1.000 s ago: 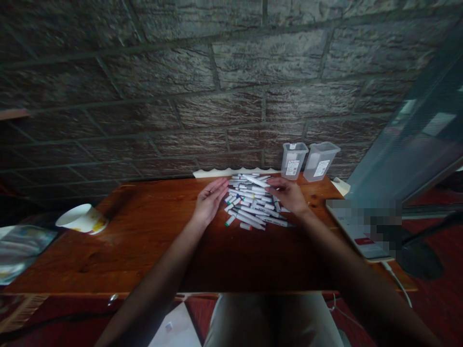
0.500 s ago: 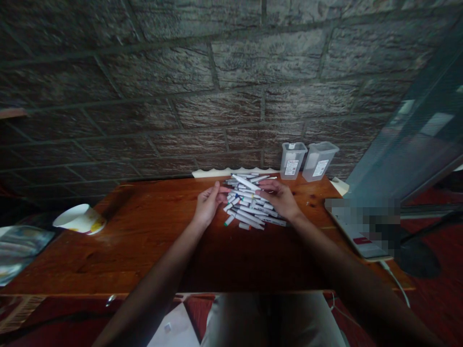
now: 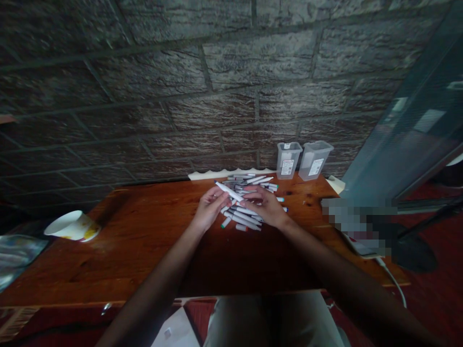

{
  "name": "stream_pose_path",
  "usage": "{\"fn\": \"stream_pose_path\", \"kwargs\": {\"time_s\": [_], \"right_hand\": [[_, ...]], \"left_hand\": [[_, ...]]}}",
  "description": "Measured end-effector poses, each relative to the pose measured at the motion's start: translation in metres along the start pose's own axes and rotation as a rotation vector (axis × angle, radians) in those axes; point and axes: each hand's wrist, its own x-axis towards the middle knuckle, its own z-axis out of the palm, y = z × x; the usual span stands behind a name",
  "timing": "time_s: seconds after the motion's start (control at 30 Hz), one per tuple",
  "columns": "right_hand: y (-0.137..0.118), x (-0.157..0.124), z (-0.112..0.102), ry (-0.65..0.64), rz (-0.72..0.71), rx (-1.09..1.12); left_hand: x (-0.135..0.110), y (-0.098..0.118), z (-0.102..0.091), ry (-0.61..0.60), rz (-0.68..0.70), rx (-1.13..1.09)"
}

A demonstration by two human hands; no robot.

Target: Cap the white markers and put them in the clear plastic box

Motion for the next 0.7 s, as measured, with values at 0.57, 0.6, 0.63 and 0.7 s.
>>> {"fn": "stream_pose_path", "kwargs": {"time_s": [0.57,0.6,0.63,0.7], "right_hand": [[-0.017,0.002,-0.032,-0.257,-0.608,-0.825],[-0.017,0.002,-0.032,-0.265,-0.604,-0.812],[-0.017,0.002,-0.030,-0.271,-0.601,-0.795],[-0.016,0.002,-0.028,-0.266,-0.599,-0.760]], "left_hand": [[-0.005,0.004,-0.007,-0.243,-0.344,0.133],[-0.006,0.003,-0.007,-0.247,-0.351,0.135],[-0.006,0.002,-0.006,-0.248,-0.359,0.137],[-0.007,0.000,-0.005,-0.245,-0.370,0.150]]}}
